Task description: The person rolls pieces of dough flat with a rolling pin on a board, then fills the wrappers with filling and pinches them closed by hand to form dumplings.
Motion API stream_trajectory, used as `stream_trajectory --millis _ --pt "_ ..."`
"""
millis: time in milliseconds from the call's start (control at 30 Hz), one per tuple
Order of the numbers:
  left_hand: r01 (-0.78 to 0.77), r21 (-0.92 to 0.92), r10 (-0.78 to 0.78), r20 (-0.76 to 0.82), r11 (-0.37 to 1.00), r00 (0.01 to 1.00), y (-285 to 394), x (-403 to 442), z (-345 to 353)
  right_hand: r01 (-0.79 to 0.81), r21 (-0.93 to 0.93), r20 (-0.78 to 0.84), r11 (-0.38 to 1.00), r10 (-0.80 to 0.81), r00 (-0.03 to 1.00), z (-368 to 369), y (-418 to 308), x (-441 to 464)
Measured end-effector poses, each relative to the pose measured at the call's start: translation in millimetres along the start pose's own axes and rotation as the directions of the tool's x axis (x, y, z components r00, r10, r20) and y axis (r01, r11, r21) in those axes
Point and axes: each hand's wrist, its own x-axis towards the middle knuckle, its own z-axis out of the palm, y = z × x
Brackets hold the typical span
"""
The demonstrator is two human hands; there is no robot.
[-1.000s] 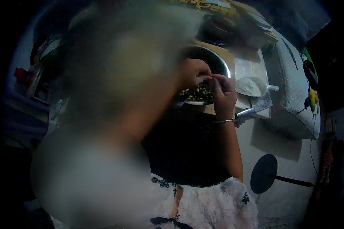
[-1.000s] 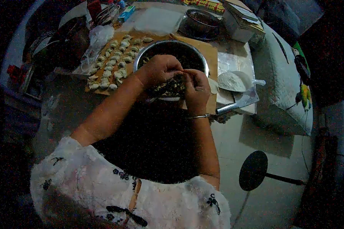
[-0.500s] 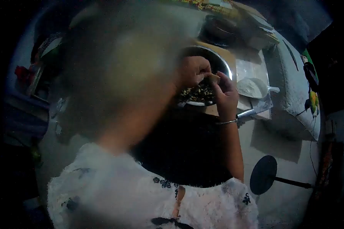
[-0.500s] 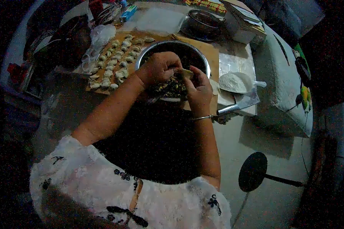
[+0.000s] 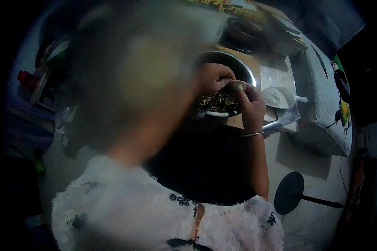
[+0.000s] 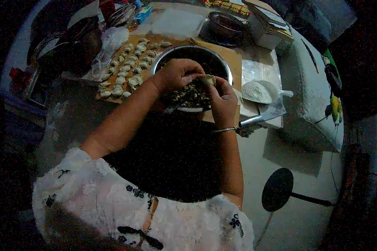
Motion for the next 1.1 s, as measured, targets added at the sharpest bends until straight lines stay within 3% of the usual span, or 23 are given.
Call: stream_trajectory --millis 133,300,367,467,633,700,900,967,1000,1067,1100 --pt "-0.018 0.025 0.018 -0.002 1.000 1.000 -2 0 0 -0.009 0.059 -0.004 0.998 0.010 1.000 -1 3 1" --pt "0.027 0.031 -0.028 0.014 0.999 1.000 3 -1 -3 -0.025 -0.021 -0.025 0.999 0.025 0.999 -1 -2 -1" --pt "-0.031 0.058 0.033 -0.027 0.998 0.999 -1 -2 0 -0.027 -0.010 -0.035 1.000 0.027 0.999 -1 -3 -2" --pt "0.024 0.047 -0.022 -0.032 0.999 0.999 0 -3 1 -0.042 -0.001 -0.057 0.999 0.042 0.997 -2 -5 -2" --pt "-0.008 0.055 0.010 -0.036 0.998 0.999 0 -2 2 -0.096 -0.002 -0.078 0.995 0.095 0.992 -2 -8 -1" --pt "-0.004 0.059 0.006 -0.025 0.998 1.000 2 -2 2 -0.040 0.148 -0.083 0.988 0.053 0.995 -1 -3 -1" --pt "0.021 0.013 -0.020 -0.017 1.000 1.000 5 -2 4 -0.043 0.130 -0.125 0.991 0.059 0.990 0 -4 -3" --pt "0.080 -0.173 -0.095 -0.080 0.982 0.992 7 -4 8 -0.050 0.096 -0.105 0.994 0.060 0.993 1 -11 -4" --pt "0.080 -0.173 -0.095 -0.080 0.982 0.992 6 -4 7 -0.057 0.061 -0.085 0.996 0.063 0.994 1 -12 -5" --pt "-0.075 0.071 0.079 -0.051 0.995 0.996 2 -3 3 -0.027 0.052 -0.088 0.998 0.032 0.996 2 -11 -5" --pt "-0.074 0.071 0.078 -0.051 0.995 0.996 2 -3 3 0.002 0.044 -0.091 0.999 0.002 0.996 2 -10 -5"
